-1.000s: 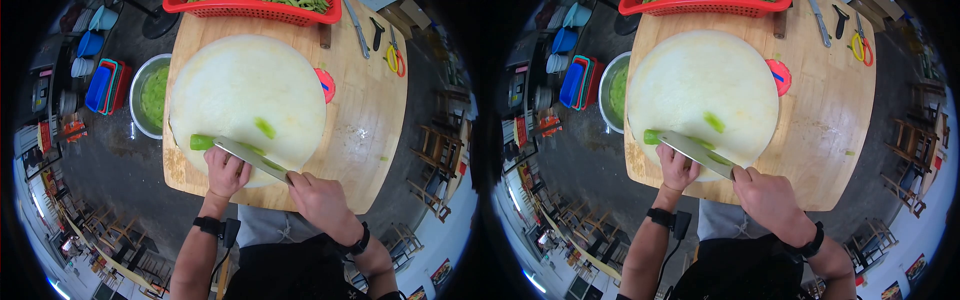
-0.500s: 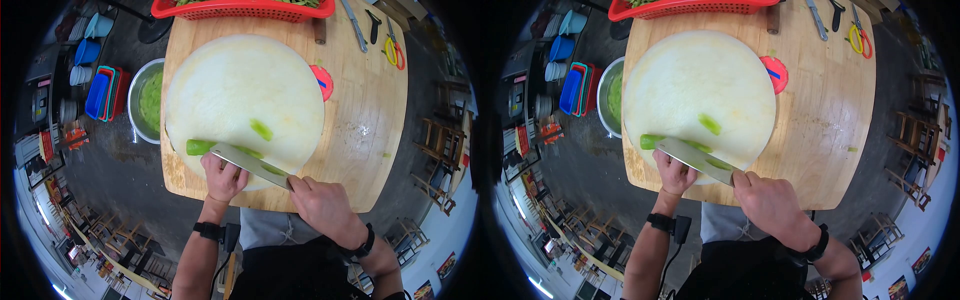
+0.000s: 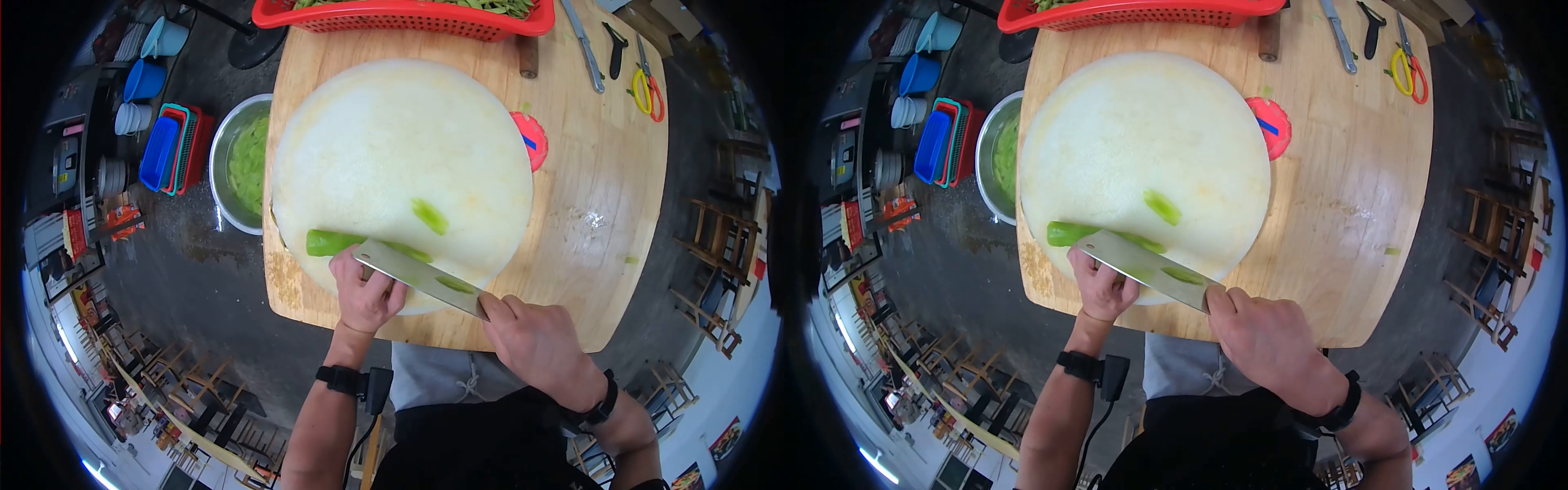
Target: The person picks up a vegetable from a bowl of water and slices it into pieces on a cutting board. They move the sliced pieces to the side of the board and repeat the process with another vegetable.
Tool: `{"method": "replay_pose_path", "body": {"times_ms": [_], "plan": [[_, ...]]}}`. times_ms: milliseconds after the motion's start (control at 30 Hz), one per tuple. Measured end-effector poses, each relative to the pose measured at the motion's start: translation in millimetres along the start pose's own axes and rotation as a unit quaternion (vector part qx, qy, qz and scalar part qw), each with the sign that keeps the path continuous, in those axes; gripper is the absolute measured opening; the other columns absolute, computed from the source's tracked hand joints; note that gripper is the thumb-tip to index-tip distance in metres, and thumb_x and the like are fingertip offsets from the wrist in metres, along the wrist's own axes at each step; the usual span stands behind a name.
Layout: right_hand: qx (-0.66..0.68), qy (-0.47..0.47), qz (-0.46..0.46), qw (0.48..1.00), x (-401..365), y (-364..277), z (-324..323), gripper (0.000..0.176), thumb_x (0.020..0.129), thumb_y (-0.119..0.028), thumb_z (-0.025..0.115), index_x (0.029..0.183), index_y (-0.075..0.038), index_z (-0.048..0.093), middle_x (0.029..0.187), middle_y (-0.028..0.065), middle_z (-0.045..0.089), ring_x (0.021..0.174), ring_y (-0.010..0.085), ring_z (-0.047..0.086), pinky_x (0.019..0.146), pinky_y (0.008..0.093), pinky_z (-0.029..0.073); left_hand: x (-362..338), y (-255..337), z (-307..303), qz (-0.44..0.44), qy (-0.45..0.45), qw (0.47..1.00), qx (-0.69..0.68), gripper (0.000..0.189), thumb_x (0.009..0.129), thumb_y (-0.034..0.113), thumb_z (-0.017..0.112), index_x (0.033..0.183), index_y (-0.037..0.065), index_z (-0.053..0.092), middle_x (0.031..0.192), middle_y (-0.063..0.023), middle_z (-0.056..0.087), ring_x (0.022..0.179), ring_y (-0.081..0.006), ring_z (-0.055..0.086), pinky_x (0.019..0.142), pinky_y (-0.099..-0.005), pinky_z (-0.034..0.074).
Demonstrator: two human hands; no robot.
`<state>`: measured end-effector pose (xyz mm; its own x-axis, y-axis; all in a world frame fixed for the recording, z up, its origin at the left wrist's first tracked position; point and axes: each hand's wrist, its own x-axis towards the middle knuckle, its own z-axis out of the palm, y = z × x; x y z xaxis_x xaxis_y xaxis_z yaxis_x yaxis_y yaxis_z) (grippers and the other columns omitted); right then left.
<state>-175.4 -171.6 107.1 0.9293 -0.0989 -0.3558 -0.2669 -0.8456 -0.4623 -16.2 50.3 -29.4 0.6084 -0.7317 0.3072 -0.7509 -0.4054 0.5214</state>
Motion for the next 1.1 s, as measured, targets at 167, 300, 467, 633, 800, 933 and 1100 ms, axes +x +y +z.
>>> {"method": "replay_pose_path", "body": {"times_ms": [167,300,467,633,800,933,1100], "plan": [[0.006,0.000,0.001,1.000,0,0,-2,0.026,0.094,-0.017,0.077,0.117,-0.006,0.071,0.078,0.0055,0.065,0.062,0.0249,0.068,0.052,0.0376,0.052,0,0,0,-0.006,-0.005,1.000,-0.005,0.027,0.071,0.012,0.085,0.096,0.013,0.075,0.123,-0.0123,0.066,0.114,-0.0354,0.061,0.096,-0.0480,0.043],[0.020,0.003,-0.002,1.000,0,1,0,0.026,0.094,-0.016,0.077,0.117,-0.005,0.071,0.078,0.0057,0.065,0.062,0.0251,0.069,0.052,0.0377,0.052,0,1,0,-0.004,0.001,1.000,-0.001,0.029,0.071,0.012,0.086,0.097,0.013,0.075,0.123,-0.0122,0.066,0.114,-0.0351,0.061,0.097,-0.0481,0.043],[0.014,0.003,0.006,1.000,0,0,2,0.025,0.095,-0.017,0.076,0.116,-0.005,0.071,0.079,0.0054,0.065,0.062,0.0253,0.068,0.052,0.0378,0.052,-1,0,0,0.000,0.001,1.000,0.004,0.031,0.071,0.012,0.086,0.099,0.013,0.074,0.121,-0.0118,0.066,0.115,-0.0349,0.061,0.097,-0.0483,0.043],[0.004,-0.007,0.008,1.000,1,0,1,0.024,0.095,-0.017,0.075,0.116,-0.006,0.070,0.078,0.0051,0.064,0.061,0.0248,0.068,0.052,0.0376,0.052,1,0,1,0.002,0.005,1.000,0.005,0.031,0.070,0.013,0.086,0.098,0.013,0.074,0.121,-0.0116,0.066,0.114,-0.0348,0.061,0.096,-0.0484,0.043],[0.001,-0.008,0.006,1.000,4,-1,1,0.023,0.096,-0.017,0.075,0.115,-0.006,0.069,0.078,0.0050,0.063,0.060,0.0245,0.067,0.051,0.0376,0.052,7,2,-1,0.016,0.015,1.000,-0.004,0.027,0.071,0.011,0.081,0.097,0.012,0.075,0.113,-0.0122,0.066,0.101,-0.0352,0.059,0.089,-0.0468,0.042],[-0.012,-0.017,0.003,1.000,7,-1,1,0.023,0.096,-0.018,0.075,0.115,-0.006,0.069,0.078,0.0049,0.063,0.060,0.0245,0.067,0.051,0.0377,0.051,7,1,0,0.013,0.017,1.000,-0.009,0.027,0.071,0.010,0.081,0.097,0.012,0.075,0.113,-0.0126,0.066,0.101,-0.0354,0.059,0.088,-0.0463,0.042],[-0.006,-0.010,0.001,1.000,12,-2,2,0.023,0.096,-0.016,0.074,0.115,-0.006,0.069,0.078,0.0051,0.064,0.060,0.0246,0.067,0.052,0.0379,0.051,3,2,-2,-0.005,0.005,1.000,-0.005,0.030,0.069,0.014,0.087,0.097,0.013,0.076,0.121,-0.0103,0.066,0.112,-0.0335,0.061,0.096,-0.0478,0.043]]}}
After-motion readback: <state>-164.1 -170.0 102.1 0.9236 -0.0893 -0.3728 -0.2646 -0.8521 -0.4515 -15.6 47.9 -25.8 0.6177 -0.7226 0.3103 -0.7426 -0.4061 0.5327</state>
